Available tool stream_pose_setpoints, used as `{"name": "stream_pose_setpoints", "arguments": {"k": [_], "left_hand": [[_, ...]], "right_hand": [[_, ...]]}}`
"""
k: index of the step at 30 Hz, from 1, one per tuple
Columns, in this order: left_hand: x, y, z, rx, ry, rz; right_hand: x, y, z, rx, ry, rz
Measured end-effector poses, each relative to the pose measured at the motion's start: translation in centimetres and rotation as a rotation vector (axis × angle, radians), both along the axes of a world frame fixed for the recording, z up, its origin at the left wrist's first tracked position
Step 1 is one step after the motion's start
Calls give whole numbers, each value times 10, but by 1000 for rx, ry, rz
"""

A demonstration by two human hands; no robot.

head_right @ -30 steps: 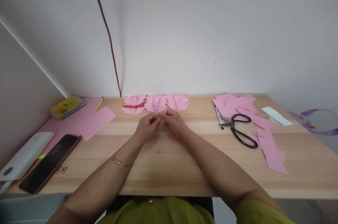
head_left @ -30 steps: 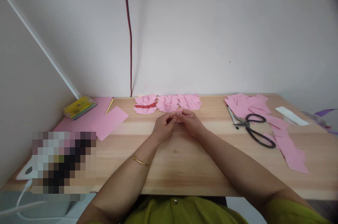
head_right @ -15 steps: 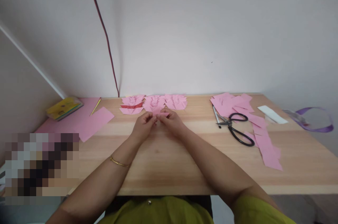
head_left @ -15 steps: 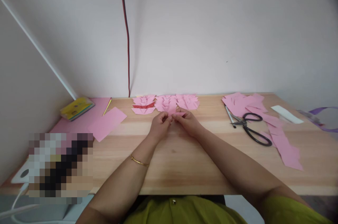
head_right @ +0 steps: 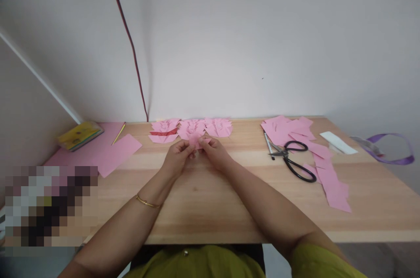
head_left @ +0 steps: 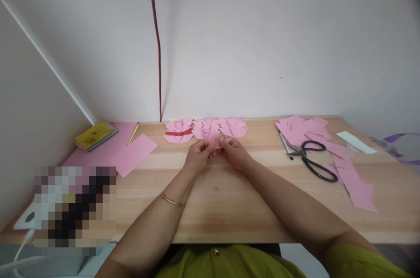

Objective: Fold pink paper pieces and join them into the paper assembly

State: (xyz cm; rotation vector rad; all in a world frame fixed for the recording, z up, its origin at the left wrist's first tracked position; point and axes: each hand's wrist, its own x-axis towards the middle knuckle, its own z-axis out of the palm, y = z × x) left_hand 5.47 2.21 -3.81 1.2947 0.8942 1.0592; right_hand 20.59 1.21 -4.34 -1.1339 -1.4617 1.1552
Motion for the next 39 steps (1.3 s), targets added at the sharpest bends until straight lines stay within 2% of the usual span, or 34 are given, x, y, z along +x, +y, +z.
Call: {"name": "stream_pose_setpoints", "arguments": {"k": [5, 13, 18, 26, 32, 36, 39], "left_hand": [[2, 0, 1, -38, -60, 104], [2, -1, -1, -39, -68, 150], [2, -1, -1, -11, -47, 135], [2, -2, 5, -18, -63, 168], [1, 0, 4, -34, -93, 184], [1, 1, 1, -76, -107, 129], [0, 1, 0, -43, 3, 91]], "right_hand": [[-3, -4, 7, 6, 39, -2], [-5, -4, 8, 3, 17, -30], [-4, -3, 9, 41, 12, 8], [-4, -1, 3, -5, -7, -27], [-3, -3, 7, 11, -21, -9], [-3, -4, 7, 49, -21, -18], [-3, -3, 5, 62, 18, -55]]}}
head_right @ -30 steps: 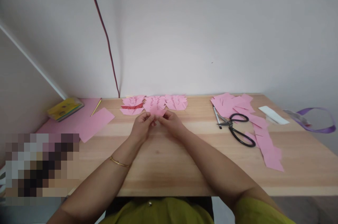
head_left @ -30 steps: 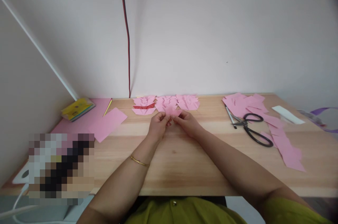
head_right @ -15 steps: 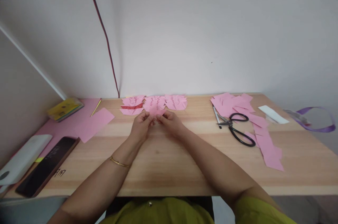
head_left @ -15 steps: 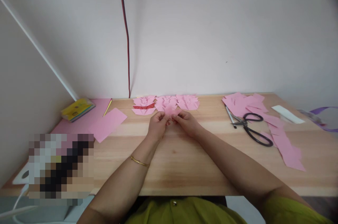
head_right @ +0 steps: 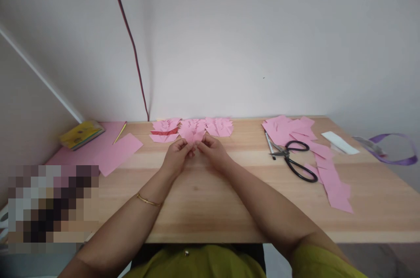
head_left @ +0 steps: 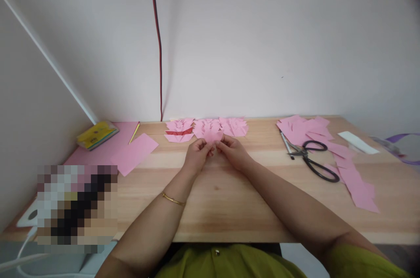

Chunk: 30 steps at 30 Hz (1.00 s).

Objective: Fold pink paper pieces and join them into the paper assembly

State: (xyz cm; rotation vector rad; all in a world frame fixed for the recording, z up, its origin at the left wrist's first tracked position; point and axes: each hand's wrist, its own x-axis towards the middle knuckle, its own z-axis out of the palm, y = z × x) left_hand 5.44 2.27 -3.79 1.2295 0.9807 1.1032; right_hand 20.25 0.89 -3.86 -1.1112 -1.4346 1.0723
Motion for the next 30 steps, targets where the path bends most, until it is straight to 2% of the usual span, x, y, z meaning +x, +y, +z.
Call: {"name": "stream_pose_setpoints", "arguments": {"k": [6, 14, 19, 25, 30], "left_hand": [[-1, 0, -4, 22, 102, -11], [0, -1, -3, 81, 144, 0], [-2, -3, 1, 135, 219, 0], [-1, -2, 2, 49, 212, -24], [-2, -4, 3, 145, 357, -55]], "right_hand": [[1, 0, -2, 18, 49, 3], [1, 2, 0, 112, -22, 106], [4, 2, 0, 98, -46, 97], [3, 0, 2, 46, 19, 77], [1, -3, 5, 2, 23, 51]]}}
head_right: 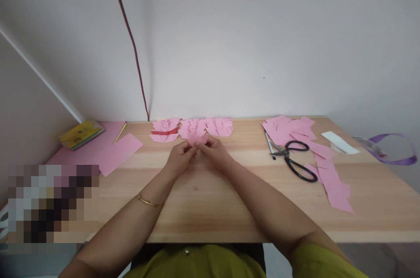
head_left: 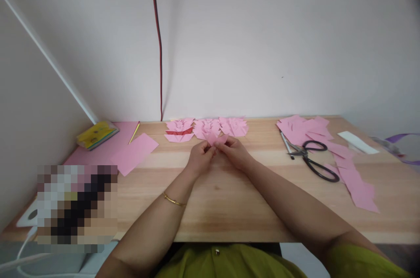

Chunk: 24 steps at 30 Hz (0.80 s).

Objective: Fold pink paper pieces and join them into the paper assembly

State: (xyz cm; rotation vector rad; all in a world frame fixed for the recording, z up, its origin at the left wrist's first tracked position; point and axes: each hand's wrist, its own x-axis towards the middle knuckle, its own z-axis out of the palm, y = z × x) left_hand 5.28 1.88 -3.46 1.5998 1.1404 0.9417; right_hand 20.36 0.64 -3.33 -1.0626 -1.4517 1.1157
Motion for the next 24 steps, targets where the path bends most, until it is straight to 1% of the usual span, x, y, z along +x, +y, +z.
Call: {"name": "stream_pose_setpoints", "arguments": {"k": [3, 7, 12, 19, 24], "left_hand": [[0, -1, 0, 36, 26, -16], [0, 0, -1, 94, 66, -58], [-2, 1, -1, 117, 52, -116], [0, 1, -3, 100, 69, -51], [1, 0, -3, 58, 37, -30]], "right_hand": [[0, 1, -2, -11, 23, -5], [1, 3, -5, 21, 13, -22], [0, 3, -5, 29, 31, 12], [-1, 4, -5, 9, 40, -34], [0, 3, -4, 39, 24, 0]]}}
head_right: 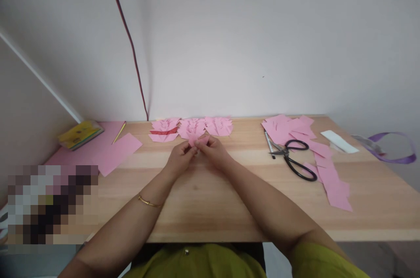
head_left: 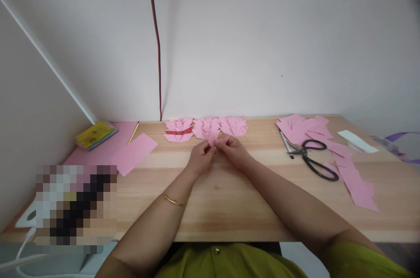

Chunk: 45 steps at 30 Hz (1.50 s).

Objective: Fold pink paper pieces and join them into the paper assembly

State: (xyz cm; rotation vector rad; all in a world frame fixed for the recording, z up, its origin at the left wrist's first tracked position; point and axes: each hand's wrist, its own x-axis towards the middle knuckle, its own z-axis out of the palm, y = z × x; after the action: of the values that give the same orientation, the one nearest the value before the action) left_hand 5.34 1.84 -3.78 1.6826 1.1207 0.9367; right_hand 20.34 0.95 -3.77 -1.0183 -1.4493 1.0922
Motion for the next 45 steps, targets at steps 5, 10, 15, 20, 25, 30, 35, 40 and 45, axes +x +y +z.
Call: {"name": "stream_pose_setpoints", "arguments": {"k": [5, 10, 15, 20, 25, 30, 35, 40, 45], "left_hand": [[0, 0, -1, -31, -38, 4], [0, 0, 1, -9, -43, 2], [-1, -1, 5, -11, -30, 10], [0, 0, 4, -23, -22, 2], [-1, 1, 2, -10, 14, -48], [-2, 1, 4, 31, 35, -42], [-3, 0, 6, 49, 63, -59], [-1, 0, 6, 11, 1, -23], [-1, 1, 7, 2, -73, 61]], "right_hand": [[0, 0, 1, 26, 12, 12], [1, 0, 0, 25, -1, 16], [0, -2, 0, -7, -10, -7], [-1, 0, -2, -13, 35, -24], [-1, 4, -9, -23, 83, -94], [-1, 4, -10, -3, 106, -93], [-2, 2, -8, -5, 122, -83], [0, 2, -5, 19, 102, -41], [2, 1, -4, 46, 31, -22]]}}
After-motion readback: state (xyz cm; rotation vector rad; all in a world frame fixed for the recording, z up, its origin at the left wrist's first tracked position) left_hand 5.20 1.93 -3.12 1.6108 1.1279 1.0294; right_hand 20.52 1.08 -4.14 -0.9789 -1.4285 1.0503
